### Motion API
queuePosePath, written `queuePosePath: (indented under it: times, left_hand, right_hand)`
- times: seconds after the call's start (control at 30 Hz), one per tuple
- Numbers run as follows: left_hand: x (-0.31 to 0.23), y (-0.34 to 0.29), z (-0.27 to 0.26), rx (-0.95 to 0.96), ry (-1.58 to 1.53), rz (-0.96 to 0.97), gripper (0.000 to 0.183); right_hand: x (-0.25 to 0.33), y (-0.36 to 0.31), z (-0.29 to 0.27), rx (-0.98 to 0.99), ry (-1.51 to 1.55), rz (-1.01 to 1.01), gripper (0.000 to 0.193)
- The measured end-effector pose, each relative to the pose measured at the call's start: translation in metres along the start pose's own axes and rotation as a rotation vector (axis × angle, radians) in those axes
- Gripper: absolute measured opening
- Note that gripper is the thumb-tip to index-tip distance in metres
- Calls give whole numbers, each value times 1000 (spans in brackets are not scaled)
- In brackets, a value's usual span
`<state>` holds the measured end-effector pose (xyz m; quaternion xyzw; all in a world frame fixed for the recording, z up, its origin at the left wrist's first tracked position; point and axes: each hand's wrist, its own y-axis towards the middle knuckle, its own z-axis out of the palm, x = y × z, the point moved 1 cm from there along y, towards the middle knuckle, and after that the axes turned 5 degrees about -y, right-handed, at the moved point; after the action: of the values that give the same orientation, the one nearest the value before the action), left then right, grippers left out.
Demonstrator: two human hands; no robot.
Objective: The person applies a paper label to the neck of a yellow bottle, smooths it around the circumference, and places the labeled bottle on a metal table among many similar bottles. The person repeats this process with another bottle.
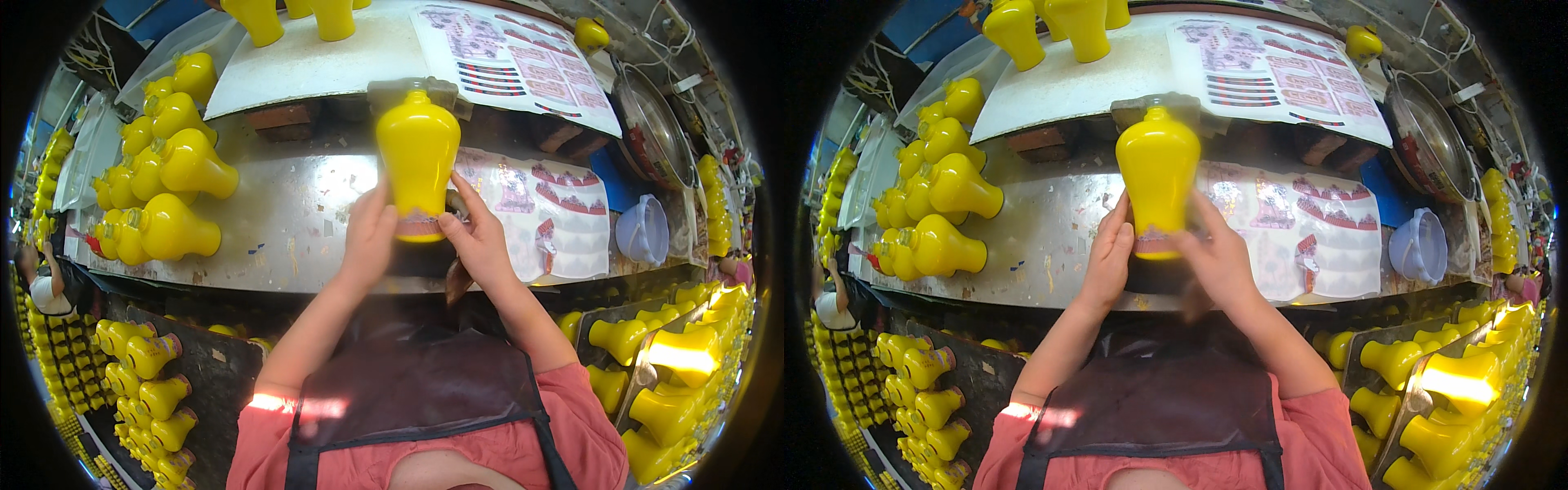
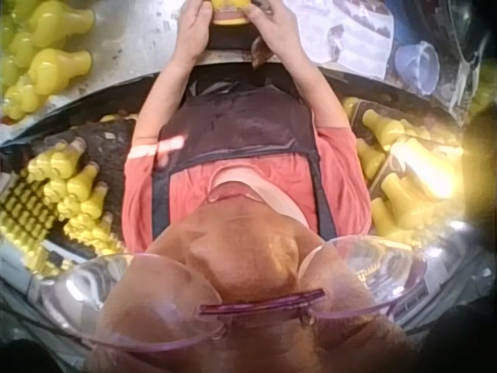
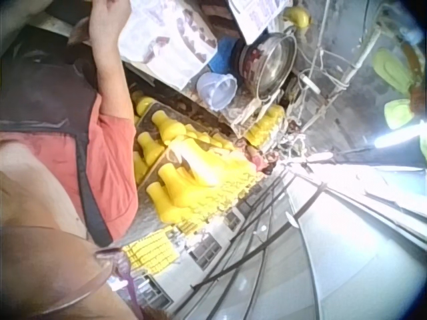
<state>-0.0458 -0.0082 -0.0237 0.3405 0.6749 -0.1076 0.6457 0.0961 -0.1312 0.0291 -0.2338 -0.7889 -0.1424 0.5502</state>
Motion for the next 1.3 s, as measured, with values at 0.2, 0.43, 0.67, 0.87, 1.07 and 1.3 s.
queuePosePath:
  times: [0.2, 0.43, 0.67, 0.87, 1.07, 1.3]
  left_hand:
    - [-7, 1, -2, 143, -110, -177, 62]
    - [-10, 1, 5, 5, -10, -104, 63]
    - [14, -11, 0, -9, -124, -134, 56]
    - [6, -9, -2, 92, -65, -122, 60]
    - [6, -10, 2, 41, -69, -134, 66]
    - [10, -11, 0, 40, -92, -147, 68]
  right_hand:
    - [-12, 2, 2, -33, 7, 28, 71]
    - [-22, 3, 3, -22, 18, 28, 70]
    - [-26, 7, -7, 66, 147, 64, 55]
    - [-19, 3, 1, 21, 22, -33, 66]
    - [-14, 2, 2, 2, 30, -6, 72]
    - [-15, 3, 0, 10, -30, -1, 74]
